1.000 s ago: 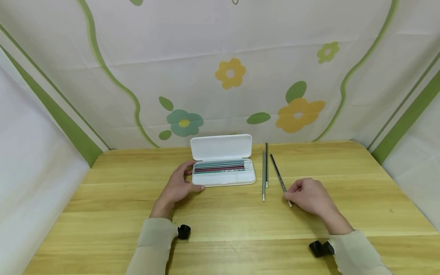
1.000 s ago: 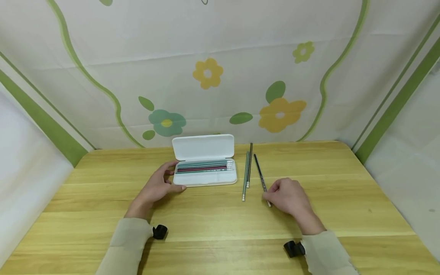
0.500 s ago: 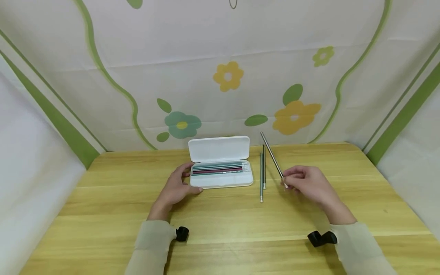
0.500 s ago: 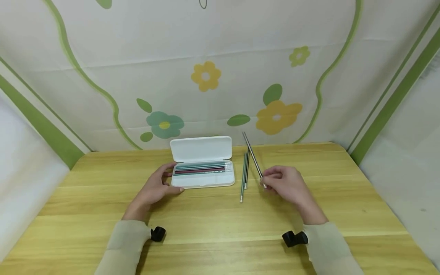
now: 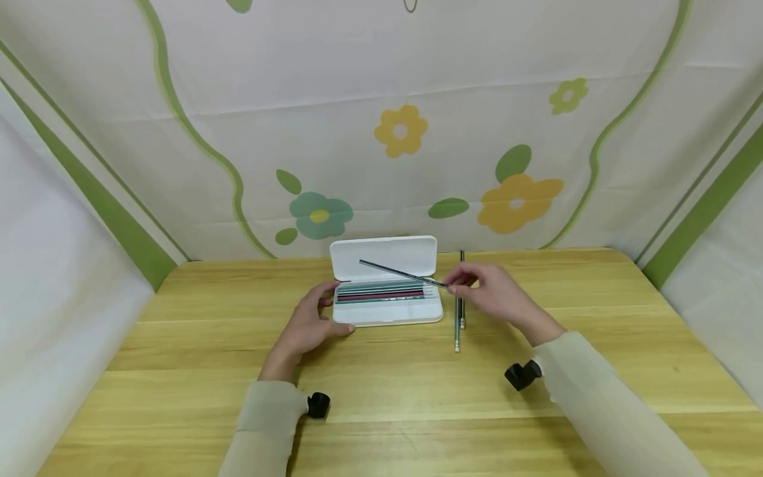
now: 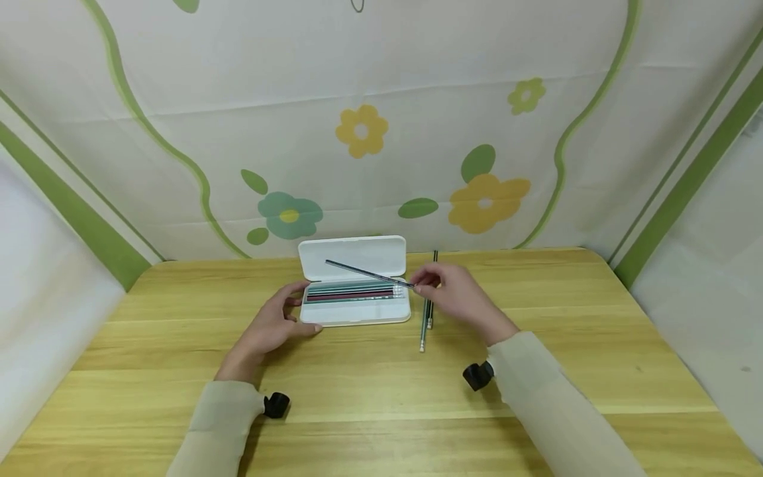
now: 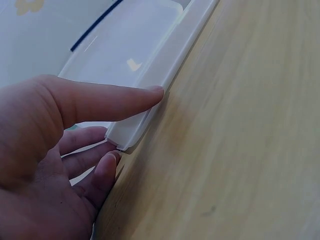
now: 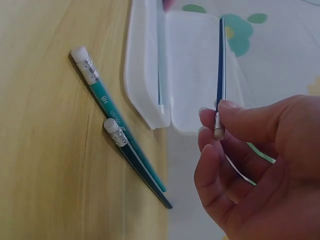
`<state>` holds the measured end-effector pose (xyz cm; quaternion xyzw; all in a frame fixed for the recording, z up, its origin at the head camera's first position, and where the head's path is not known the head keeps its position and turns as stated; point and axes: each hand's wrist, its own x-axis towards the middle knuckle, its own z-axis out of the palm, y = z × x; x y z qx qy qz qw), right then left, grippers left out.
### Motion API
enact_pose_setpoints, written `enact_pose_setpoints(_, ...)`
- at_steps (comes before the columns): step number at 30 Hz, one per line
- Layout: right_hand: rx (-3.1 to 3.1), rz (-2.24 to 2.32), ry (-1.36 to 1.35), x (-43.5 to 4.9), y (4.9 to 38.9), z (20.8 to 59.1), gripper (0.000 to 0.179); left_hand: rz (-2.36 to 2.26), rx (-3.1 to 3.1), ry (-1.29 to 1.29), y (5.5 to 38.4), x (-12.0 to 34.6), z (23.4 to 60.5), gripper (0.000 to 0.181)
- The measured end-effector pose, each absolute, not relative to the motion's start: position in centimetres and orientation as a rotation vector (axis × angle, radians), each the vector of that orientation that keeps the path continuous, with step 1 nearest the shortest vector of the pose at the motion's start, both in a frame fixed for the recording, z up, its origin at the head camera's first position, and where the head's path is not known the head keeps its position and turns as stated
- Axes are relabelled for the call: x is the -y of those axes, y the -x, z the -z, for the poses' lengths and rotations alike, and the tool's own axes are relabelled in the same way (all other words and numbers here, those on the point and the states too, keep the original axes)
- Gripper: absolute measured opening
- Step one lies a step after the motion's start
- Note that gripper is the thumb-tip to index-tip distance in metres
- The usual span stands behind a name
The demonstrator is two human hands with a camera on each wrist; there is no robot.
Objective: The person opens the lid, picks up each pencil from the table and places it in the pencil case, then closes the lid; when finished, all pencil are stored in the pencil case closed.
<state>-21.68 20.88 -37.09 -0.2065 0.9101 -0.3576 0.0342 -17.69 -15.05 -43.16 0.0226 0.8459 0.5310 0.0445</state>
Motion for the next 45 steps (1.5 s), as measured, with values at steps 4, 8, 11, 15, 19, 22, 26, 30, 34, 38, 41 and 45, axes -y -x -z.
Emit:
enact_pose_setpoints(4, -2.781, 1.084, 0.682, -19.8, 23.2, 37.7, 0.012, -1.630, -2.582, -0.060, 17.6, 15.0, 43.1, 0.091)
enact_pose_setpoints(8, -2.759, 1.094, 0.678, -19.0, 24.2, 38.6, 0.011, -1.634, -2.584, -0.058, 17.5, 14.8, 43.0, 0.091)
enact_pose_setpoints(11, -2.756, 1.095, 0.662, -18.5, 24.5, 39.2, 0.011, -1.629, -2.589, -0.056, 17.4, 14.7, 43.0, 0.091)
enact_pose_setpoints(15, -2.760, 1.069, 0.653, -18.0, 24.7, 39.8, 0.011, -1.616, -2.590, -0.044, 17.4, 14.6, 43.0, 0.091)
enact_pose_setpoints(19, -2.766, 1.049, 0.655, -17.5, 24.8, 40.0, 0.011, -1.615, -2.592, -0.043, 17.4, 14.5, 43.0, 0.091)
enact_pose_setpoints(22, -2.763, 1.049, 0.669, -17.2, 24.8, 40.1, 0.011, -1.620, -2.593, -0.054, 17.4, 14.5, 43.0, 0.091)
enact_pose_setpoints(26, -2.762, 1.047, 0.695, -16.9, 24.7, 40.2, 0.012, -1.615, -2.593, -0.069, 17.5, 14.5, 43.1, 0.091)
enact_pose_setpoints(30, -2.771, 1.046, 0.688, -16.7, 24.7, 40.1, 0.012, -1.617, -2.593, -0.068, 17.6, 14.5, 43.0, 0.092)
enact_pose_setpoints(34, -2.762, 1.064, 0.656, -16.5, 24.7, 40.1, 0.011, -1.622, -2.591, -0.068, 17.6, 14.5, 43.0, 0.092)
enact_pose_setpoints(38, -2.768, 1.049, 0.667, -16.4, 24.7, 40.1, 0.009, -1.621, -2.588, -0.070, 17.5, 14.5, 43.0, 0.091)
enact_pose_setpoints(41, -2.782, 1.032, 0.681, -16.4, 24.6, 40.1, 0.009, -1.627, -2.585, -0.074, 17.5, 14.5, 43.0, 0.091)
enact_pose_setpoints(45, -2.793, 1.019, 0.689, -16.4, 24.5, 40.1, 0.010, -1.631, -2.582, -0.078, 17.5, 14.4, 42.9, 0.091)
